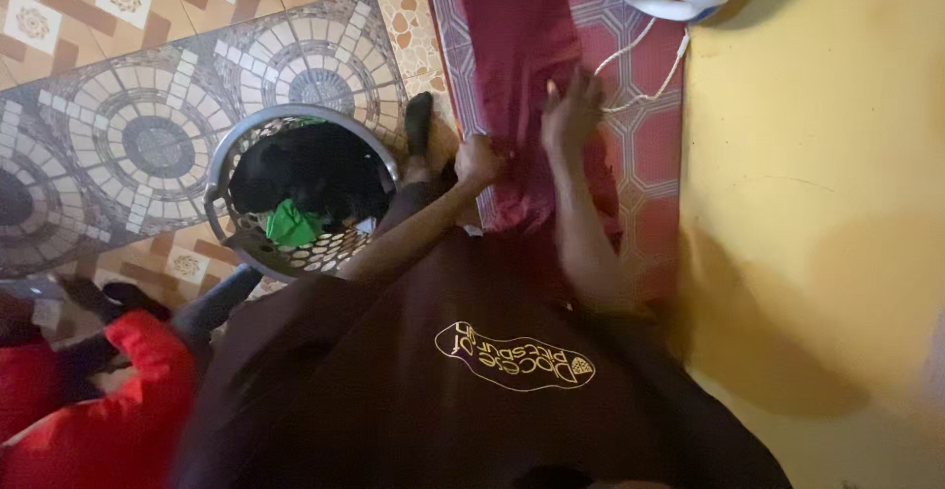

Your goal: The person irons a piece of red fabric on a floor-level mat, using an iron to press out wrinkles and then folding the fabric multiple times.

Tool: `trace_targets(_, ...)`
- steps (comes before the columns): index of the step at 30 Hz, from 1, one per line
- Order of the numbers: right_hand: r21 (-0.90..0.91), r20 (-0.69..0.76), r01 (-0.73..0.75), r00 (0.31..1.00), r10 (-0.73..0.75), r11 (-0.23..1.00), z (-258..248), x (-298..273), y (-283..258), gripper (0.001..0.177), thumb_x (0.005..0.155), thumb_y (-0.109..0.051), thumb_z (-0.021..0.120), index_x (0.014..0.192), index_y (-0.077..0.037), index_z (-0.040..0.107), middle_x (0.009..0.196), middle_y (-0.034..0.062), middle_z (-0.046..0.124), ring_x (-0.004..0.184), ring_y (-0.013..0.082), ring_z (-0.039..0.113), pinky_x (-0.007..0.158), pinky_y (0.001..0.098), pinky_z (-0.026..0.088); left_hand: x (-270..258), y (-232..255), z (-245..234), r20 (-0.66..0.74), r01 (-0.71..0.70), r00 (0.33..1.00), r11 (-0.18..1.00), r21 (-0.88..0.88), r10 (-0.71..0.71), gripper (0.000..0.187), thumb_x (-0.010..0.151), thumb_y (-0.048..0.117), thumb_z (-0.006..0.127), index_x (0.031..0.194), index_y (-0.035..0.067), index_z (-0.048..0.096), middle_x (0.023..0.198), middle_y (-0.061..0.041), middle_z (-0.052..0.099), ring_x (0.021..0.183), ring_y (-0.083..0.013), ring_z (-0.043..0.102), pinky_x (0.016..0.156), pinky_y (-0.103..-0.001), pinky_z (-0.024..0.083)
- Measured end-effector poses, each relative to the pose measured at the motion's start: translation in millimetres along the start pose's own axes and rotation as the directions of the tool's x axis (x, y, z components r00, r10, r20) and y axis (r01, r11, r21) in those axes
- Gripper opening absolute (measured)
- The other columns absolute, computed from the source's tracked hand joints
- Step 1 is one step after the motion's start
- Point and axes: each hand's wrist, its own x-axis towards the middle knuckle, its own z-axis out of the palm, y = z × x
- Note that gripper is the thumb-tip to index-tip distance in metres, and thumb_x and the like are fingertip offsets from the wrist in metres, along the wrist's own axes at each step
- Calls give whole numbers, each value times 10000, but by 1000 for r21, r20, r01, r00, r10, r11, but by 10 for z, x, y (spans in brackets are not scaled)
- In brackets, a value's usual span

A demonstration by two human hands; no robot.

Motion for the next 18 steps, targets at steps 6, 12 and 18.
trace_targets(6,-78,1,36,999,-36,996,-10,-664,327,609,1065,-421,633,1498,-19,485,1464,321,483,1337,481,485,1047,627,409,-72,-197,141,74,-136,989,973,184,125,416,776,501,847,996,152,800,953,-151,767,868,-308,750,762,-461,611)
trace_targets(12,0,-48,110,993,-110,994,4,-636,316,581,1082,-420,593,1513,-49,473,1503,206,543,1428,398,504,1199,527,446,-66,-127,-77,1,-136,991,990,-33,136,385,804,602,723,1064,329,803,823,-102,761,695,-252,737,659,-445,599)
trace_targets(18,142,-170,435,896,-411,889,149,192,-563,629,1163,-467,408,1646,-73,322,1705,191,288,1589,404,266,1301,550,288,617,330,-623,-192,-141,974,985,-101,120,458,910,527,719,789,93,798,687,-101,750,556,-195,650,544,-410,573)
